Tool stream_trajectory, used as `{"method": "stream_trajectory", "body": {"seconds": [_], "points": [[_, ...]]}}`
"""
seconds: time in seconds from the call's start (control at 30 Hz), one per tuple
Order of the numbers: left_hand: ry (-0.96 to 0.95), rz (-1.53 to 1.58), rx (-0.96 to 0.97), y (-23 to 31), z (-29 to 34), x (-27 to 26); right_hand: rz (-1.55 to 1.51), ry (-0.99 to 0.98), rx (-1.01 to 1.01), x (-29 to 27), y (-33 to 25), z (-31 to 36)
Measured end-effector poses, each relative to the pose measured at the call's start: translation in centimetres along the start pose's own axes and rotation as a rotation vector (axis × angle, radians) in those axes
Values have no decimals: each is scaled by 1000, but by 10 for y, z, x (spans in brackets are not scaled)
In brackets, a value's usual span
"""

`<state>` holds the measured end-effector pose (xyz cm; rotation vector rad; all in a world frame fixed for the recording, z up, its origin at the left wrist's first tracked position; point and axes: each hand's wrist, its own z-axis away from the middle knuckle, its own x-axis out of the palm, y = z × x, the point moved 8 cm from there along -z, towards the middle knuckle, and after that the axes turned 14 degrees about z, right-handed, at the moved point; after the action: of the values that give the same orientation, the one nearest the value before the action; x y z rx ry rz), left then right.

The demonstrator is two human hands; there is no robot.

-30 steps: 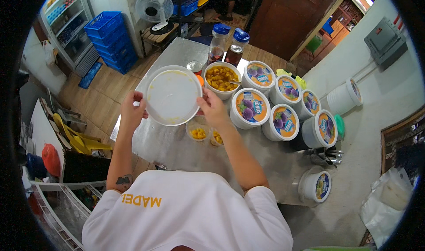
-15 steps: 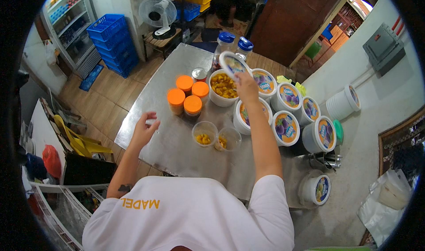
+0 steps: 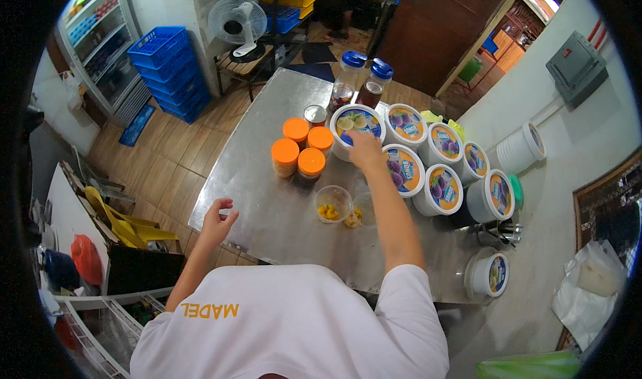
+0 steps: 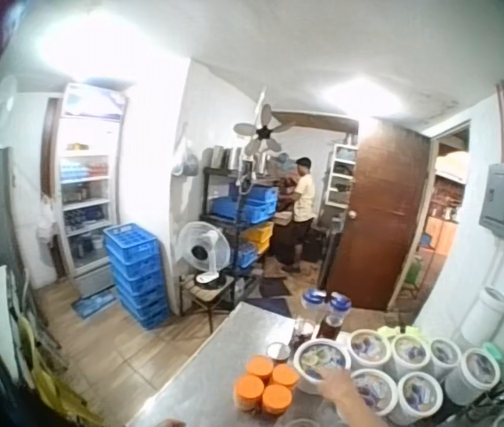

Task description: The person scoops various toppings from labeled tubs and jars into small clear plastic cups using a spoon. They open and close containers, transfer ingredients, and arrange the cups on a metal countertop in a commercial kitchen area.

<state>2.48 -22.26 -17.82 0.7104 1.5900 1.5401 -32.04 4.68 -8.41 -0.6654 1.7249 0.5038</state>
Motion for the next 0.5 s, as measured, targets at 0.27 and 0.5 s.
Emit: {"method": "stream_trajectory", "body": {"seconds": [0.27,0.5], "points": [[-260,-31,-7,12,-19,49,20,-337,249,-12,-119,22],[-473,-15,-35,-11,-33,74,53,-300,225,-5,-143,36]]}}
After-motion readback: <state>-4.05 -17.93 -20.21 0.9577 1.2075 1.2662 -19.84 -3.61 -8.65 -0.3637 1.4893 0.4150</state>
